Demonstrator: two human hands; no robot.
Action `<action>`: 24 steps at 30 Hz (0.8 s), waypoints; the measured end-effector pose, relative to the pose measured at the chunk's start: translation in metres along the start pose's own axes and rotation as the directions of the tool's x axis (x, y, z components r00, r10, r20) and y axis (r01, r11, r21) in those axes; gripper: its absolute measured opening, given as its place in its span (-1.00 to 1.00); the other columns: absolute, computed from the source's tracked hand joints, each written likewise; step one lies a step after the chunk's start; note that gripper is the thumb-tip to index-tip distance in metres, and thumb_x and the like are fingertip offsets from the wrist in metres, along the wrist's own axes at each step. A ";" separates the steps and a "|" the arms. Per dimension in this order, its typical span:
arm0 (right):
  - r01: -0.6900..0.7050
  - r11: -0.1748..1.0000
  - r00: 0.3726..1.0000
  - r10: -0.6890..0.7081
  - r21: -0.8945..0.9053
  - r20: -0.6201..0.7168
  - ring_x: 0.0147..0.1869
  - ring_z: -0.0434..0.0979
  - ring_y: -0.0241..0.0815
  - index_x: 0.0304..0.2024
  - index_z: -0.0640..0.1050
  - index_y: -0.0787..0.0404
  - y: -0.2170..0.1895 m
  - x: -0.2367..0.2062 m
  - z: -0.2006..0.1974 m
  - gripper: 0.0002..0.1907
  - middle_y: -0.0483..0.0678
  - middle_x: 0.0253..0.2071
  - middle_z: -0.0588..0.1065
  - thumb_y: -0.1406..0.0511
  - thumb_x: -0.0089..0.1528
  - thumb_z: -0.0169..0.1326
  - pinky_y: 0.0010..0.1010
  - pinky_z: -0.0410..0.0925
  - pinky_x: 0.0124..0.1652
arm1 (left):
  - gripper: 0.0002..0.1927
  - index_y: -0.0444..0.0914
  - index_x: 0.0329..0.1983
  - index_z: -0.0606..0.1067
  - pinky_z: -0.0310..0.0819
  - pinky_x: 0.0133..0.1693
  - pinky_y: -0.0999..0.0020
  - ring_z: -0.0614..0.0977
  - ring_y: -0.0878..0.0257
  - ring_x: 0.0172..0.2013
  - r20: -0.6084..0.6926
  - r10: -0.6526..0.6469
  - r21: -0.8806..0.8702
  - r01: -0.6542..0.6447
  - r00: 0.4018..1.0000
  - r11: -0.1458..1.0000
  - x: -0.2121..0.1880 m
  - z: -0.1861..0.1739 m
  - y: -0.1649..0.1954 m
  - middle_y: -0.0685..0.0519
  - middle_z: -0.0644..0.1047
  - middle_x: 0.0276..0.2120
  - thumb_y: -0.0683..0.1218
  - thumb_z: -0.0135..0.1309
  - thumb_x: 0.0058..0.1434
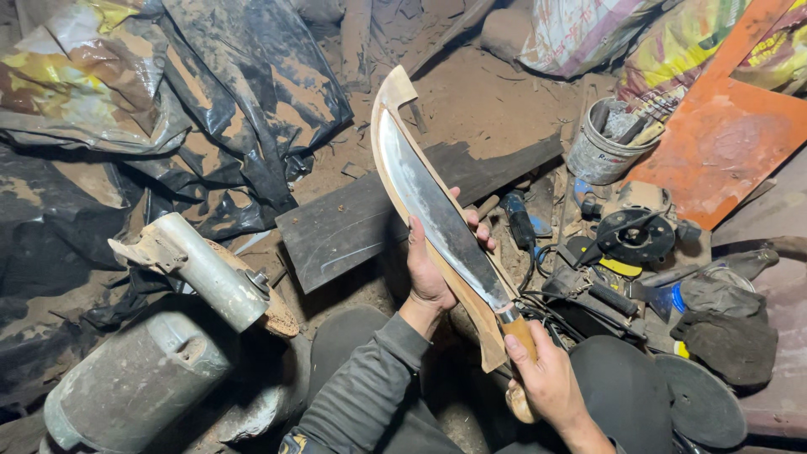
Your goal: The person sits on the workshop floor fitting a curved wooden handle onto a machete blade. They hold the blade in the wooden piece to check the fit, then use a hammer and a punch to shape and deepen the groove in the wood, repeatedly test the blade in the groove, tap the blade with a wooden mallet, and finally set the assembled knife and wood on the work surface.
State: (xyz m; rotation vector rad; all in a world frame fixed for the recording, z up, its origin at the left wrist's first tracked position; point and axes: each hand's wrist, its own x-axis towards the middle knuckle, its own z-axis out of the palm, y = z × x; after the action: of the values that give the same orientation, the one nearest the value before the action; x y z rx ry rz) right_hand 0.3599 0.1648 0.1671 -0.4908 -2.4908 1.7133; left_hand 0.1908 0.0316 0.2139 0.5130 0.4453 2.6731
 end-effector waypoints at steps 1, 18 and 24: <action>0.044 0.999 0.999 -0.044 -0.026 -0.014 -0.54 0.51 -0.22 -0.20 0.48 0.24 0.000 -0.001 0.000 -0.66 -0.01 -0.61 0.47 0.08 0.29 0.04 -0.35 0.39 -0.47 | -0.08 -0.24 0.50 0.08 0.45 -0.02 0.07 0.48 0.10 -0.12 -0.005 0.000 0.004 0.000 1.000 1.000 0.000 0.000 0.000 -0.08 0.40 -0.10 0.46 -0.10 0.35; 0.135 0.990 0.990 -0.136 -0.051 -0.028 -0.44 0.55 -0.04 -0.18 0.48 0.26 0.007 0.004 -0.001 -0.63 0.08 -0.51 0.52 0.06 0.29 0.03 -0.28 0.39 -0.35 | -0.07 -0.24 0.52 0.08 0.43 0.01 0.05 0.49 0.09 -0.12 0.008 0.024 0.030 -0.025 1.000 0.999 -0.004 0.001 -0.008 -0.06 0.39 -0.10 0.47 -0.10 0.35; 0.081 0.996 0.997 -0.081 -0.045 0.000 -0.42 0.62 0.01 -0.16 0.50 0.23 0.008 0.006 -0.006 -0.63 0.12 -0.50 0.55 0.06 0.27 0.02 -0.27 0.41 -0.36 | -0.05 -0.24 0.51 0.10 0.44 0.00 0.04 0.49 0.07 -0.12 0.004 0.041 0.041 -0.041 0.999 0.998 -0.001 0.000 -0.007 -0.06 0.40 -0.10 0.48 -0.08 0.33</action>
State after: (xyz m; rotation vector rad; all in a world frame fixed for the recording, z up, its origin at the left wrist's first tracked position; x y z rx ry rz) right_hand 0.3577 0.1748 0.1609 -0.3888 -2.5154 1.6305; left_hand 0.1941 0.0376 0.2106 0.5448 0.4952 2.7069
